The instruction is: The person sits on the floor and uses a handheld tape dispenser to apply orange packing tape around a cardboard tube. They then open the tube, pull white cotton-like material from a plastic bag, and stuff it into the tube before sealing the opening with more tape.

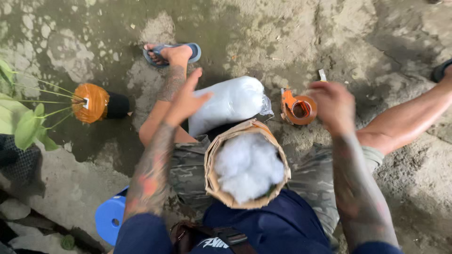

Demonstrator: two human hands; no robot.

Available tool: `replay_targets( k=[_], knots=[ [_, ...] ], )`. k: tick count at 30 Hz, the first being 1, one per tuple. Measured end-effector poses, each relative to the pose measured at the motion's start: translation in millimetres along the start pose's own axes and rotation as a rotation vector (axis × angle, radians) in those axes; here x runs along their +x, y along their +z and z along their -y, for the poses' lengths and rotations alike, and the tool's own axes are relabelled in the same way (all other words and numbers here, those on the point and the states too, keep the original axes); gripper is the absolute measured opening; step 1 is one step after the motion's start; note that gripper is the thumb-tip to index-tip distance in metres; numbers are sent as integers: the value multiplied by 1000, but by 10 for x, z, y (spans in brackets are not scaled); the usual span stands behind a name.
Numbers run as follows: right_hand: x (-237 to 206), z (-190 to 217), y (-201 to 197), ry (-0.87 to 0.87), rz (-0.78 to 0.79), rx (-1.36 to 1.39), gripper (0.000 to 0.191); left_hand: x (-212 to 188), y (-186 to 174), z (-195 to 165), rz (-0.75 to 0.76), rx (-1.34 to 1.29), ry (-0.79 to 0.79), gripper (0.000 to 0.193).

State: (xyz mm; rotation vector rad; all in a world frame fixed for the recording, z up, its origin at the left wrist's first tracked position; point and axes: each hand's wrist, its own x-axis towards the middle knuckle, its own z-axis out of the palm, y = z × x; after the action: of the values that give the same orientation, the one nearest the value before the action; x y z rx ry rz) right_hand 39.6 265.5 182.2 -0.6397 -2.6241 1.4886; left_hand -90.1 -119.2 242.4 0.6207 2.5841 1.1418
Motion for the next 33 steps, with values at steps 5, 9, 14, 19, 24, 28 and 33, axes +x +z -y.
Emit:
replay_targets(
  k=[5, 9, 14, 19, 24, 28, 33],
  knots=[
    [628, -734, 1527, 255, 634, 268, 26, 277, 1175, 944, 460, 616, -188, 132],
    [668, -623, 2247, 134, 535, -107, 32, 200, 1555, 1168, 506, 632, -215, 123],
    [673, -310, 2238, -6, 384, 346, 71, 268, 1512, 1166, 328, 698, -57, 108],
    [612, -143, 2203, -6, 361, 422, 57, 398, 1588, 1038, 364, 590, -106, 104],
    [614, -286, 2516, 97, 557, 11, 23, 411, 1770, 985, 362, 580, -160, 103],
    [512, -446, 2438, 96, 385, 230, 18, 346, 1918, 1067, 181, 717, -28, 86],
    [409, -119, 1557, 189, 286, 1238, 15, 236, 1900, 1130, 219, 608, -95, 100]
  ],
)
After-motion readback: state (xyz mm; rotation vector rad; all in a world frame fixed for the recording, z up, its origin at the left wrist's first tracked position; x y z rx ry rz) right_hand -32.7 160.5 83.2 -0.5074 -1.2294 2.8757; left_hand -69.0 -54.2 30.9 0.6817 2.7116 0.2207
